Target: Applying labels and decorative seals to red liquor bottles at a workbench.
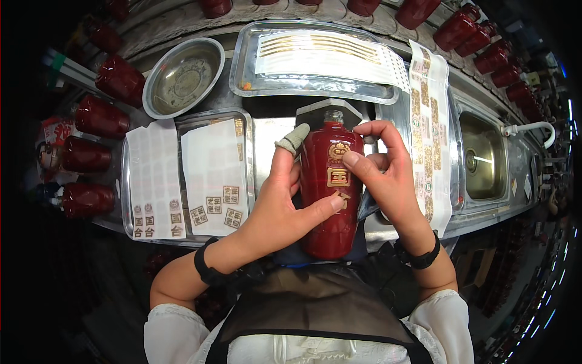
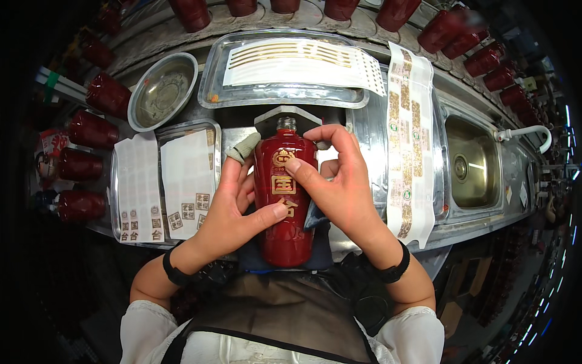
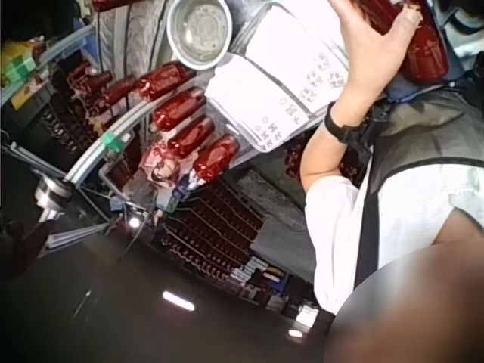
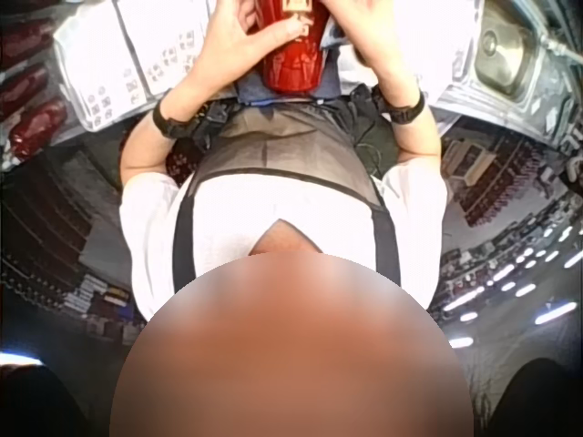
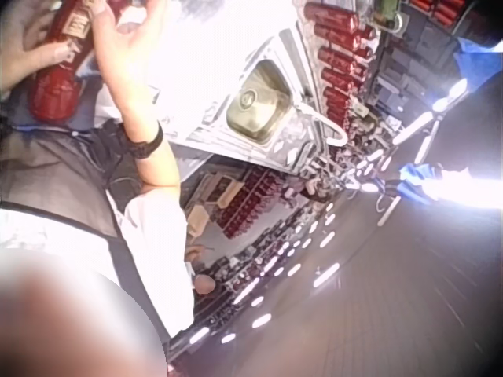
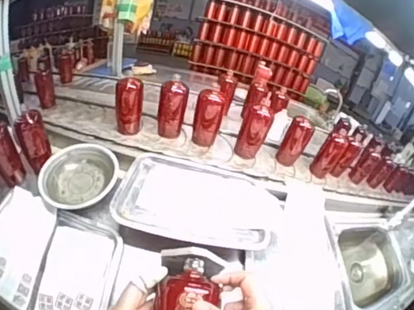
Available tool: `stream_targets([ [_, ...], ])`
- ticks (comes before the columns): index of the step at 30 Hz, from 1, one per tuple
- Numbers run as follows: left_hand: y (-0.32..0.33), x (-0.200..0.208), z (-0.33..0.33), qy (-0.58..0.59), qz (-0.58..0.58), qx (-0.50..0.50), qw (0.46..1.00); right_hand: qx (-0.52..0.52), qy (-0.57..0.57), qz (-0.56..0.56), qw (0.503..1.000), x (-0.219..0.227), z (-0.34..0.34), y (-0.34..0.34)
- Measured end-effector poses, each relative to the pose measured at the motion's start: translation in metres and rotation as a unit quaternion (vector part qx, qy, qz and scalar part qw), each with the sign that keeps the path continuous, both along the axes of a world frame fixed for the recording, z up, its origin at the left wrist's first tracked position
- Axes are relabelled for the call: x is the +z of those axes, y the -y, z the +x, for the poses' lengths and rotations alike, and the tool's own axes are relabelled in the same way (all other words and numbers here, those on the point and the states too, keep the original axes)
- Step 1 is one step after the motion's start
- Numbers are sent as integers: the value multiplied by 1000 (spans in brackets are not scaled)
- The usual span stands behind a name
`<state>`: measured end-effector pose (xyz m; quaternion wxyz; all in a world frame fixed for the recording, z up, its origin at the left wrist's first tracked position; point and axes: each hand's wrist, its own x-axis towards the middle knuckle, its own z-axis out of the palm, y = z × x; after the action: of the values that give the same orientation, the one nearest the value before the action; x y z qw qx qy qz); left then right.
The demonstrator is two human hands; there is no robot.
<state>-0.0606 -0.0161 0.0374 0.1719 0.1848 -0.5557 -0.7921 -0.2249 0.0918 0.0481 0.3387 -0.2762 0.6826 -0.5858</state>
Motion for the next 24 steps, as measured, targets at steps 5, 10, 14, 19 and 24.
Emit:
stream_targets([
  [5,2,0,0,2,-3,-5,1000,4,-4,-2,1000,1,0,1],
  [10,2,0,0,4,-5,-7,1000,3,-6,-3,1000,-1,0,1],
  [14,1,-2,0,2,-11,-6,1000,0,-12,0,1000,-1,0,2],
  [19,2,-2,0,3,-18,-4,1000,0,-17,4,1000,0,0,2],
  [24,2,-1,0,4,-16,-5,1000,3,-30,7,1000,1,-1,1],
])
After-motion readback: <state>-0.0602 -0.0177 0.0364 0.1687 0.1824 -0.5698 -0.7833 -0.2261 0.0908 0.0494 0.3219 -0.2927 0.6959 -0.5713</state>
